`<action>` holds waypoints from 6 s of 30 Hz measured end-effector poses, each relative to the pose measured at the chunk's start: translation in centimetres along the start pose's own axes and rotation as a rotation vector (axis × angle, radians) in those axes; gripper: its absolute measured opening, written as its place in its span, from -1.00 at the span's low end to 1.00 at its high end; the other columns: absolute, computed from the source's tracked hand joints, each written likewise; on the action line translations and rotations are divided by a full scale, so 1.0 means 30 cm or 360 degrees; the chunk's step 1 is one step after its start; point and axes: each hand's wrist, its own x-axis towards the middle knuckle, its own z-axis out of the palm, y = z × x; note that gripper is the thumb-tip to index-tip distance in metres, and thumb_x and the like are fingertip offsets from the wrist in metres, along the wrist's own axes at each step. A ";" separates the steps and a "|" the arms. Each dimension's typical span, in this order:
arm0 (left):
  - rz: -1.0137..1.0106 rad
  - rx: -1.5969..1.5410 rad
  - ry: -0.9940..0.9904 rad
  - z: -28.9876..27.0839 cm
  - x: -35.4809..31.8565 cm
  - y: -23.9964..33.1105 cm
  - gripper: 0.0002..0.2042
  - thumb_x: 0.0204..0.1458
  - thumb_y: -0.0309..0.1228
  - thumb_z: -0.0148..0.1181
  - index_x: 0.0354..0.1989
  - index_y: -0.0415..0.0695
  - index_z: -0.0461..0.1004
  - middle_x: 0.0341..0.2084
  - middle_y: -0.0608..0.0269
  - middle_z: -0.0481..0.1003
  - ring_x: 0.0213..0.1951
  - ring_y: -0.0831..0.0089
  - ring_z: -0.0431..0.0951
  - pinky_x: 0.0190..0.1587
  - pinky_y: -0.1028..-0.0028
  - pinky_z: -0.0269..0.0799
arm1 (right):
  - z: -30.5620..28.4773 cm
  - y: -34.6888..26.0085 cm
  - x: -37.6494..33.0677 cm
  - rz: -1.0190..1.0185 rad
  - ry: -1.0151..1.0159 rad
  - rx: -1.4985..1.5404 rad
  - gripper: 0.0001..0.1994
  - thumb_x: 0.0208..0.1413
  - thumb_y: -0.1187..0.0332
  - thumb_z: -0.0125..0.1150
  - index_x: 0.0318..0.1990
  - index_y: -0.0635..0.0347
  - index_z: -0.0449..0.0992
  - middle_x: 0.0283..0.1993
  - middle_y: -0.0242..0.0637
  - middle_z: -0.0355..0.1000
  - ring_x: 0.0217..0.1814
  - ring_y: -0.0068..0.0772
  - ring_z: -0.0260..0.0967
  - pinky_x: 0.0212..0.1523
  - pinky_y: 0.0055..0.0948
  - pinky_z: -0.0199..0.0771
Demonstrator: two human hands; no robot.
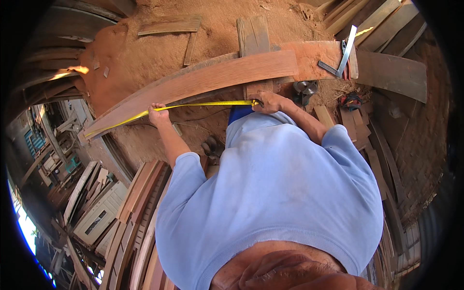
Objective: The person measures and marks a long wooden plank using a tape measure and square, then cuts it with a circular saw. The person repeats the measuring and marking process on the same plank.
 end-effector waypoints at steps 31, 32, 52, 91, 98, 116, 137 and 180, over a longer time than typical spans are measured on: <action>-0.0906 0.0657 -0.1261 0.137 -0.662 -0.701 -0.90 0.24 -0.42 0.31 -0.17 0.01 0.49 -0.25 0.26 0.63 -0.25 0.39 0.67 -0.11 0.30 0.65 | -0.084 0.090 -0.288 0.0192 0.0561 0.0371 -0.52 0.20 0.23 0.22 0.20 0.31 0.45 0.04 0.02 0.49 0.13 -0.06 0.45 0.18 -0.21 0.42; -0.0849 0.0731 -0.1272 0.156 -0.670 -0.695 -0.90 0.25 -0.41 0.30 -0.16 0.01 0.49 -0.25 0.26 0.63 -0.26 0.40 0.66 -0.13 0.32 0.65 | -0.090 0.088 -0.320 0.0175 0.0766 0.0640 -0.56 0.20 0.32 0.24 0.19 0.35 0.46 -0.05 0.03 0.54 0.04 -0.13 0.51 0.11 -0.26 0.49; 0.1222 0.2889 -0.1410 0.642 -0.129 -0.548 -0.38 0.09 -0.14 0.36 0.27 -0.24 0.41 0.16 -0.24 0.49 0.25 -0.07 0.48 0.28 0.07 0.38 | -0.281 0.401 -0.190 0.0899 0.1072 -0.1304 -0.28 0.08 0.29 0.21 0.48 -0.09 0.26 0.56 -0.05 0.11 0.52 0.20 0.08 0.53 0.12 -0.04; 0.1065 0.2212 -0.2216 0.855 -0.403 -0.379 -0.77 0.18 -0.30 0.24 -0.19 -0.19 0.40 -0.57 0.18 0.47 -0.63 0.28 0.45 -0.51 0.26 0.50 | 0.056 0.063 -0.022 0.0695 0.2611 0.0876 -0.59 0.23 0.27 0.27 0.18 0.26 0.54 0.08 0.02 0.55 0.01 -0.19 0.58 0.10 -0.26 0.56; 0.1521 0.2807 -0.2957 0.549 -0.686 -0.557 -0.70 0.07 -0.33 0.33 -0.11 -0.15 0.40 -0.47 -0.27 0.58 -0.36 -0.28 0.63 -0.32 -0.11 0.53 | 0.128 0.026 0.103 0.0101 0.2140 0.1991 -0.48 0.38 0.16 0.22 0.31 0.37 0.35 0.05 -0.25 0.52 -0.09 -0.56 0.50 -0.05 -0.51 0.55; 0.1850 0.2626 -0.3403 0.396 -0.711 -0.742 0.03 -0.15 -0.19 0.52 0.51 -0.06 0.03 0.48 -0.41 -0.10 0.49 -0.42 -0.16 0.42 -0.38 -0.23 | 0.244 0.262 0.096 0.0147 0.2406 0.2211 -0.52 0.24 0.29 0.35 0.24 0.34 0.47 0.02 -0.25 0.57 -0.13 -0.49 0.53 -0.17 -0.46 0.57; 0.2107 0.2284 -0.3721 0.398 -0.573 -0.833 -0.31 -0.11 -0.31 0.41 0.33 0.12 0.42 0.54 -0.30 -0.09 0.53 -0.51 -0.31 0.45 -0.46 -0.41 | 0.232 0.305 0.130 -0.0055 0.2387 0.2430 -0.52 0.27 0.26 0.33 0.24 0.37 0.47 0.04 -0.21 0.56 -0.05 -0.46 0.53 -0.12 -0.45 0.58; 0.2030 0.2341 -0.3578 0.390 -0.583 -0.844 -0.34 -0.27 -0.41 0.42 0.19 0.10 0.54 0.53 -0.24 0.01 0.54 -0.42 -0.20 0.45 -0.44 -0.33 | -0.166 0.611 -0.348 0.1408 0.2099 0.0085 -0.70 0.27 0.18 0.20 0.02 0.16 0.52 -0.05 0.05 0.58 0.04 0.16 0.53 -0.01 0.00 0.51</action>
